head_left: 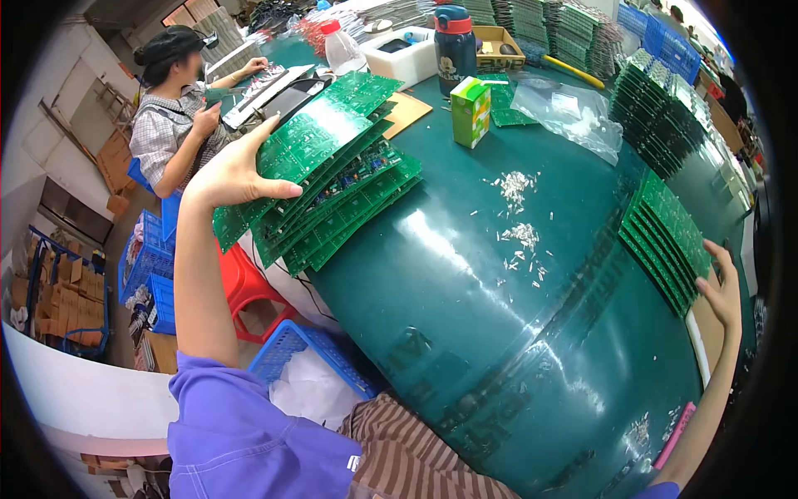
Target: The person inserts electronic components into circuit boards by hand and stacks the assembled boards onto a pile.
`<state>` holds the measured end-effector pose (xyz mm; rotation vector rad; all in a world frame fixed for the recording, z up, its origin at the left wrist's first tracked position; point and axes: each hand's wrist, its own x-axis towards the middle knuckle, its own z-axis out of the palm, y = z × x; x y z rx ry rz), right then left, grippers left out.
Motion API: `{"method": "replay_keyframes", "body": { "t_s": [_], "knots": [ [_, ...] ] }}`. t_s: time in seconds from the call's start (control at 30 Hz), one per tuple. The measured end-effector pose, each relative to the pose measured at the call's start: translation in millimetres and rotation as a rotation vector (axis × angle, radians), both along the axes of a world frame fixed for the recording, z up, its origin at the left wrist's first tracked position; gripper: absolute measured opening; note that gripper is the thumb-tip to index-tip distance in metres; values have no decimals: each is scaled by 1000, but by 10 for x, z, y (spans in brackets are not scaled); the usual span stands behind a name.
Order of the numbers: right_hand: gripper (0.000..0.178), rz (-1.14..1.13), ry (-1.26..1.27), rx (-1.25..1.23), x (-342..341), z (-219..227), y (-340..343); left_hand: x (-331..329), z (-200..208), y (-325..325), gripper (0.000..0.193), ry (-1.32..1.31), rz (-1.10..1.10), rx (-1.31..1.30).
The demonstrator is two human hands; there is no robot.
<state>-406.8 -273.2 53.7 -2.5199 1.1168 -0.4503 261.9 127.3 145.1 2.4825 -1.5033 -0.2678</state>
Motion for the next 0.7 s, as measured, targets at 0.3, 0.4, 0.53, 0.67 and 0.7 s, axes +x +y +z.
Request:
{"method": "replay_keyframes", "body": {
  "t_s": [0.3, 0.4, 0.53, 0.67, 0.7],
  "knots": [
    [73, -153, 43, 94, -377, -223, 1972, -343, 43, 48, 120, -385, -56, -359],
    [80, -389, 227, 21, -551, -313, 2674, -797, 112, -106, 122, -427, -204, -433],
    [49, -554, 118, -36, -647, -603, 3209, -1613, -165, -419, 121, -80, -751, -392],
    [18, -517, -65, -239, -141, -707, 3100, -2574, -694, -685, 119, 262, -1101, -12],
    [14, -530, -81, -215, -55, -695, 3081, -2766, -843, -714, 116, 344, -1151, 22]
  ]
}}
